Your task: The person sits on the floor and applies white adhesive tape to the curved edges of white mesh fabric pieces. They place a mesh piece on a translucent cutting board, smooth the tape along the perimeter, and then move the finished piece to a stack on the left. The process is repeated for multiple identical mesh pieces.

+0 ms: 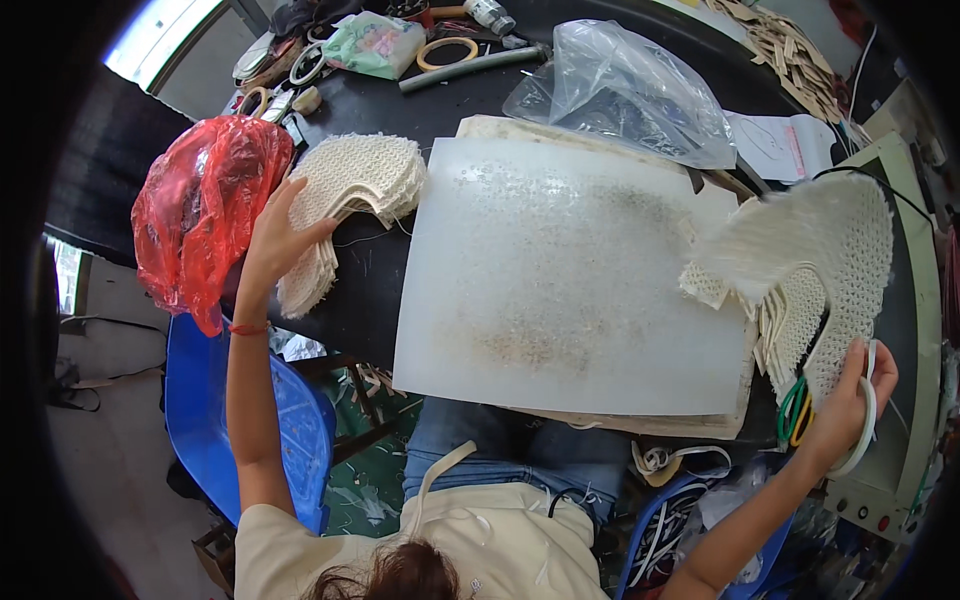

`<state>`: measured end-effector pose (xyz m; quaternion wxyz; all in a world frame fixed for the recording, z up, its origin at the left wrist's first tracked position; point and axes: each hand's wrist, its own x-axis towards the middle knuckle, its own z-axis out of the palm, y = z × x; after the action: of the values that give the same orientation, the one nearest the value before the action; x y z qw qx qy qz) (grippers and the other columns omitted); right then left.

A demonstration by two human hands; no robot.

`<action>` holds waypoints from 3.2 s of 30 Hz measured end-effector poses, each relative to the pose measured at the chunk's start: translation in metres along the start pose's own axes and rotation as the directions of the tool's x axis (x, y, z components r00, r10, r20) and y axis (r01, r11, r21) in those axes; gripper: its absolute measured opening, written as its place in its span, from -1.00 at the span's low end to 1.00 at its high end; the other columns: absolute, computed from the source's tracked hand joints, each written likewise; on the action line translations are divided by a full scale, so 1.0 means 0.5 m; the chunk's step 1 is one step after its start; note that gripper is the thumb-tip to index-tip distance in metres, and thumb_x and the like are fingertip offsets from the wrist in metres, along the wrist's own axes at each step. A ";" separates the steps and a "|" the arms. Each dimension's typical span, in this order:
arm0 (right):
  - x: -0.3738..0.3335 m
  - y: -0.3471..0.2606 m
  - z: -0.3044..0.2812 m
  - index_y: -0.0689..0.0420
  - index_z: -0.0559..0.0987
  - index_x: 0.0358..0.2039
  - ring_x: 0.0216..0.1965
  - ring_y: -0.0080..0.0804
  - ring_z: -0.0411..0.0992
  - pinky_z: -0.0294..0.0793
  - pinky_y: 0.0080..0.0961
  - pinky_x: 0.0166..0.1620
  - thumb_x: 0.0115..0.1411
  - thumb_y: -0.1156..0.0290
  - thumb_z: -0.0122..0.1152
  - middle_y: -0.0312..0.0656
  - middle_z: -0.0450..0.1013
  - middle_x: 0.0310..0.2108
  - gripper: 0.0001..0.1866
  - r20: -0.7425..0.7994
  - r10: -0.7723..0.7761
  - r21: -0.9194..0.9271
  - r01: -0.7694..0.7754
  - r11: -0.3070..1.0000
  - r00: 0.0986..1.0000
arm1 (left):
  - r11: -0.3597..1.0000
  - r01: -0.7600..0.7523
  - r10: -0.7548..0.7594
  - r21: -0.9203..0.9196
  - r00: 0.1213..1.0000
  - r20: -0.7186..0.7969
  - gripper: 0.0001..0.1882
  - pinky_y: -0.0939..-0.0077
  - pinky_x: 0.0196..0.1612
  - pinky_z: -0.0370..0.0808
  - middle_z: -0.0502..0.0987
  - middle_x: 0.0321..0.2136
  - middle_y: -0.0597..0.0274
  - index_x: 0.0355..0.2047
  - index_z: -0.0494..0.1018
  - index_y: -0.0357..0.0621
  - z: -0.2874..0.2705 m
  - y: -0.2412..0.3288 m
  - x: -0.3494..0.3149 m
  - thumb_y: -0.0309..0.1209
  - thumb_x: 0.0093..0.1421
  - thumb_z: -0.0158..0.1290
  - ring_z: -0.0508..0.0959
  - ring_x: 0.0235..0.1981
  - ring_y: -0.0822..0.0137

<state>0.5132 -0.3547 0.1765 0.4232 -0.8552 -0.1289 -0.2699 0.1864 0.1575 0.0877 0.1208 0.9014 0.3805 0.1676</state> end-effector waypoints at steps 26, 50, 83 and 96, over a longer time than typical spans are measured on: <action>-0.227 -0.354 0.238 0.24 0.27 -0.02 -0.43 -0.46 0.57 0.51 -0.63 -0.43 0.07 0.56 0.37 0.20 0.24 0.25 -0.47 0.545 -0.480 0.724 -0.097 0.683 0.688 | 0.638 -0.212 -0.166 -0.740 0.901 -0.401 -0.64 0.59 -0.10 0.49 0.61 -0.19 0.14 0.05 0.47 -0.32 -0.220 0.259 -0.111 -0.61 0.22 0.08 0.58 -0.16 0.45; 0.048 0.130 -0.455 0.33 0.23 0.21 -0.40 -0.60 0.07 0.18 -0.63 -0.29 0.41 0.43 -0.04 -0.36 0.10 -0.42 -0.57 0.144 0.174 0.524 -0.224 0.822 0.974 | 0.978 -0.207 0.178 -0.008 0.859 -0.481 -0.53 0.27 -0.04 0.49 0.50 -0.01 -0.12 0.09 0.44 -0.27 -0.169 0.169 -0.135 -0.72 0.13 -0.05 0.55 -0.07 -0.05; -0.179 -0.197 0.156 0.15 0.39 0.17 -0.41 -0.35 0.55 0.50 -0.47 -0.31 0.19 0.53 0.14 -0.14 0.55 -0.42 -0.51 0.990 -0.106 0.129 -0.271 0.954 0.097 | 0.683 -0.651 0.728 -0.331 0.641 0.241 -0.31 -0.02 0.34 0.10 0.30 0.24 0.09 0.15 0.34 -0.17 0.063 0.426 -0.276 -0.23 0.01 0.24 0.30 0.28 0.14; -0.112 -0.167 0.132 0.25 0.62 -0.35 -0.45 -0.36 0.59 0.49 -0.51 -0.38 0.14 0.36 0.29 -0.09 0.60 -0.47 -0.80 0.982 -0.001 0.032 -0.161 0.987 0.188 | 0.668 -0.704 0.745 -0.243 0.630 0.221 -0.37 -0.20 0.26 0.18 0.32 0.20 0.09 0.12 0.41 -0.06 0.072 0.435 -0.278 -0.26 -0.01 0.25 0.29 0.25 0.06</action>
<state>0.4529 -0.2509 0.1665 0.3118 -0.8081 -0.3406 0.3658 0.2498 -0.0948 0.1005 0.1595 0.9821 -0.0496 0.0875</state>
